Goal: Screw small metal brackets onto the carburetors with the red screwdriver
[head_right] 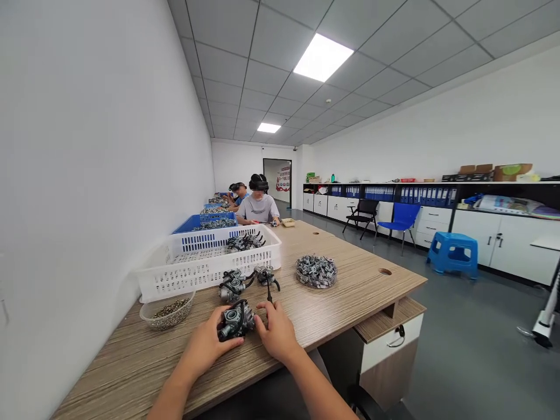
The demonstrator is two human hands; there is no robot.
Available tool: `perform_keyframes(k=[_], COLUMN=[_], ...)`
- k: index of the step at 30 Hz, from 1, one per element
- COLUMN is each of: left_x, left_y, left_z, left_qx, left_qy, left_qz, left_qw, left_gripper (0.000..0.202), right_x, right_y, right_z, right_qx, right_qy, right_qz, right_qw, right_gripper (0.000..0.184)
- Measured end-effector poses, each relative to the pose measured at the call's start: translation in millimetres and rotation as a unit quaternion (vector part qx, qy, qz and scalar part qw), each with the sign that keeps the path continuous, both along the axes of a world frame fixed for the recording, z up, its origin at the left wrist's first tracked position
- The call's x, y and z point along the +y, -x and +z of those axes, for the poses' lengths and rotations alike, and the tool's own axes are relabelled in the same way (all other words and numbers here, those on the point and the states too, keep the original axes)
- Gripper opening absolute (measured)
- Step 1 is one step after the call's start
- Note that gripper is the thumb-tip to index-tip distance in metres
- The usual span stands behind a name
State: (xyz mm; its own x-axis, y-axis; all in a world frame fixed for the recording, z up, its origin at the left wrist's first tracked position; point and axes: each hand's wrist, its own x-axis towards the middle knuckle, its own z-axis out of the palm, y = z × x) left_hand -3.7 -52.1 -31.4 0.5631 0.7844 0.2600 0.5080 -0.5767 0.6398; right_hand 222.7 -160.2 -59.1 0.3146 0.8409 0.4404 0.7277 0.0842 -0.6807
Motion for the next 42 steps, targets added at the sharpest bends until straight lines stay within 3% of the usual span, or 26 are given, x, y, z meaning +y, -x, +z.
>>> perform_keyframes(k=[16, 30, 42], left_x=[-4, -6, -7], left_y=[2, 4, 8], left_z=[3.8, 2.8, 7.9], left_qx=[-0.029, -0.035, -0.043], left_qy=[0.016, 0.024, 0.047], left_qz=[-0.025, -0.045, -0.065], left_qw=[0.999, 0.998, 0.996], left_gripper=[0.074, 0.069, 0.059], right_x=[-12, -13, -18], right_y=[14, 18, -5], right_z=[13.5, 14.8, 13.6], right_qx=[-0.125, -0.142, -0.075], right_qy=[0.099, 0.100, 0.047], right_qz=[-0.052, -0.064, 0.054], right_qw=[0.986, 0.983, 0.995], right_gripper=[0.036, 0.036, 0.035])
